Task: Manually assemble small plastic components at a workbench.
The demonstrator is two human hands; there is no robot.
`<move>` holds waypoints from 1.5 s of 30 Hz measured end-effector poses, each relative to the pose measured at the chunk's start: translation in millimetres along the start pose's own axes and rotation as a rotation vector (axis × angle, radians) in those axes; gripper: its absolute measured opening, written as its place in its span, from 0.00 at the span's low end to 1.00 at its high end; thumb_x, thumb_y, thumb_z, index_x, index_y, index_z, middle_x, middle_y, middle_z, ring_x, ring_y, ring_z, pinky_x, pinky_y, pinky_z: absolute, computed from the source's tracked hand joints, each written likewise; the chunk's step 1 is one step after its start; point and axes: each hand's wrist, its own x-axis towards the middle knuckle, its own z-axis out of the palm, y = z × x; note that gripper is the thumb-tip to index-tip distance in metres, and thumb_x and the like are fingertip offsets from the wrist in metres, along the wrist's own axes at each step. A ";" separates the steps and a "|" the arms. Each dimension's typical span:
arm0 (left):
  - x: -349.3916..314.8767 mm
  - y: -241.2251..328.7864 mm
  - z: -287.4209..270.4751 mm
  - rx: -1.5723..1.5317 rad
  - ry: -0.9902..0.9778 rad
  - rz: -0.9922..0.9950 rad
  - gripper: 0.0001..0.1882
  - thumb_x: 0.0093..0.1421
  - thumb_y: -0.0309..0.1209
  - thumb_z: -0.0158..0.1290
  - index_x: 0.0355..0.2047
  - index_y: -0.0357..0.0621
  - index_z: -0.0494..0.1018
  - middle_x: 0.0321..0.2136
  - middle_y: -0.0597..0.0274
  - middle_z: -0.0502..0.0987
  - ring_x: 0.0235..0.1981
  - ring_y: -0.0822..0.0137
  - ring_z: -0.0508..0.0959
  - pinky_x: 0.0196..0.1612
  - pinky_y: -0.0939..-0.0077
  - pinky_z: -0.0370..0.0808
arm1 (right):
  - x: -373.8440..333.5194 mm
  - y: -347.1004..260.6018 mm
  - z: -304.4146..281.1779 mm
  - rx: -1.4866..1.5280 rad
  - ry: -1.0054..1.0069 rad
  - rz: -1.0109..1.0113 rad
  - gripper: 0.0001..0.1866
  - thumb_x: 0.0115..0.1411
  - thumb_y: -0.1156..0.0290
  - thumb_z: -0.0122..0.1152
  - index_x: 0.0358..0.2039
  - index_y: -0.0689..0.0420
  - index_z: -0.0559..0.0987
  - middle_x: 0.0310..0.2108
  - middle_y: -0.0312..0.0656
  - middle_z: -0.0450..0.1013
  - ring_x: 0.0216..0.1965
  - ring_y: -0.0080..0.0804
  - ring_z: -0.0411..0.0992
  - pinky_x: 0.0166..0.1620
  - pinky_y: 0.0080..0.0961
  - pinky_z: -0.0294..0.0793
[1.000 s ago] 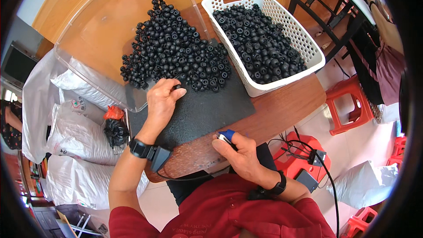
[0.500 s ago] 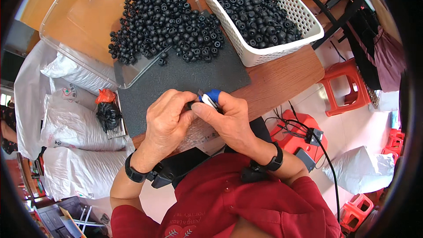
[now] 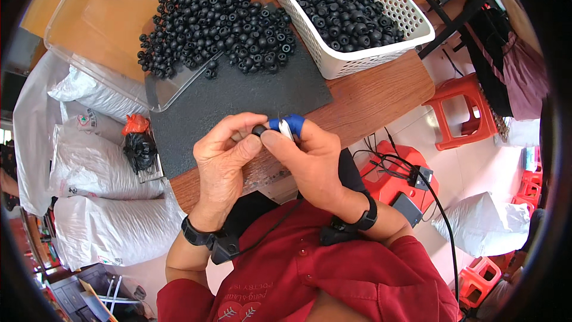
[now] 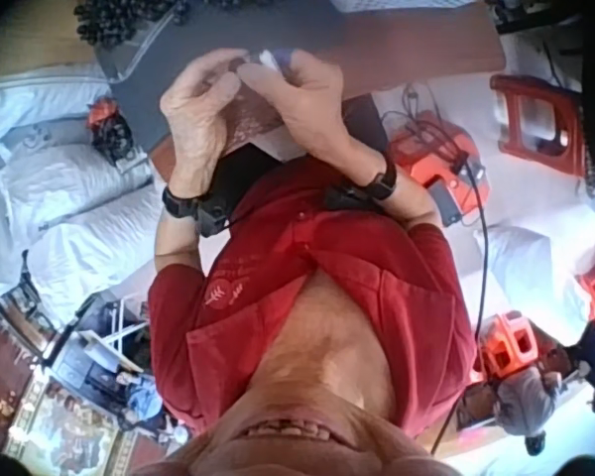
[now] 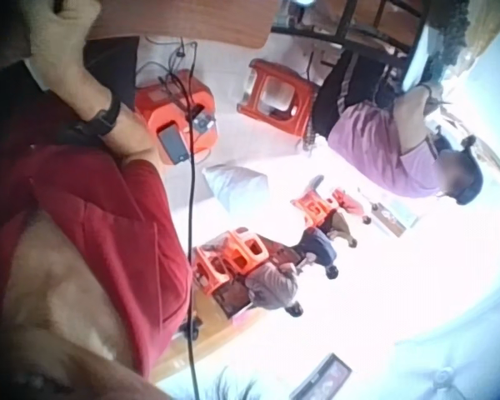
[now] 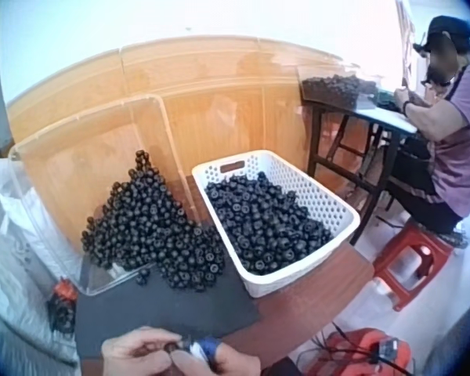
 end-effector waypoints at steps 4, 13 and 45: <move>-3.5 5.2 1.2 -0.195 0.010 -0.121 0.17 0.55 0.27 0.61 0.43 0.31 0.75 0.33 0.61 0.78 0.29 0.76 0.73 0.35 0.82 0.73 | -4.4 -3.2 -2.6 -0.343 -0.052 -0.294 0.05 0.58 0.77 0.61 0.33 0.64 0.76 0.22 0.37 0.72 0.23 0.18 0.68 0.26 0.19 0.67; -6.9 8.2 -17.5 -0.317 -0.042 -0.173 0.15 0.57 0.29 0.59 0.41 0.31 0.74 0.33 0.57 0.77 0.27 0.72 0.75 0.33 0.80 0.74 | 0.2 -22.6 -12.4 -0.396 -0.146 -0.258 0.06 0.62 0.74 0.55 0.35 0.64 0.75 0.22 0.42 0.72 0.21 0.29 0.71 0.25 0.25 0.68; -8.0 14.3 -11.8 -0.251 -0.082 -0.153 0.15 0.57 0.29 0.58 0.41 0.30 0.72 0.31 0.57 0.77 0.27 0.71 0.74 0.33 0.79 0.72 | 14.9 -10.3 -1.2 -0.076 -0.238 0.010 0.11 0.59 0.70 0.60 0.23 0.63 0.73 0.20 0.33 0.70 0.24 0.14 0.65 0.25 0.18 0.64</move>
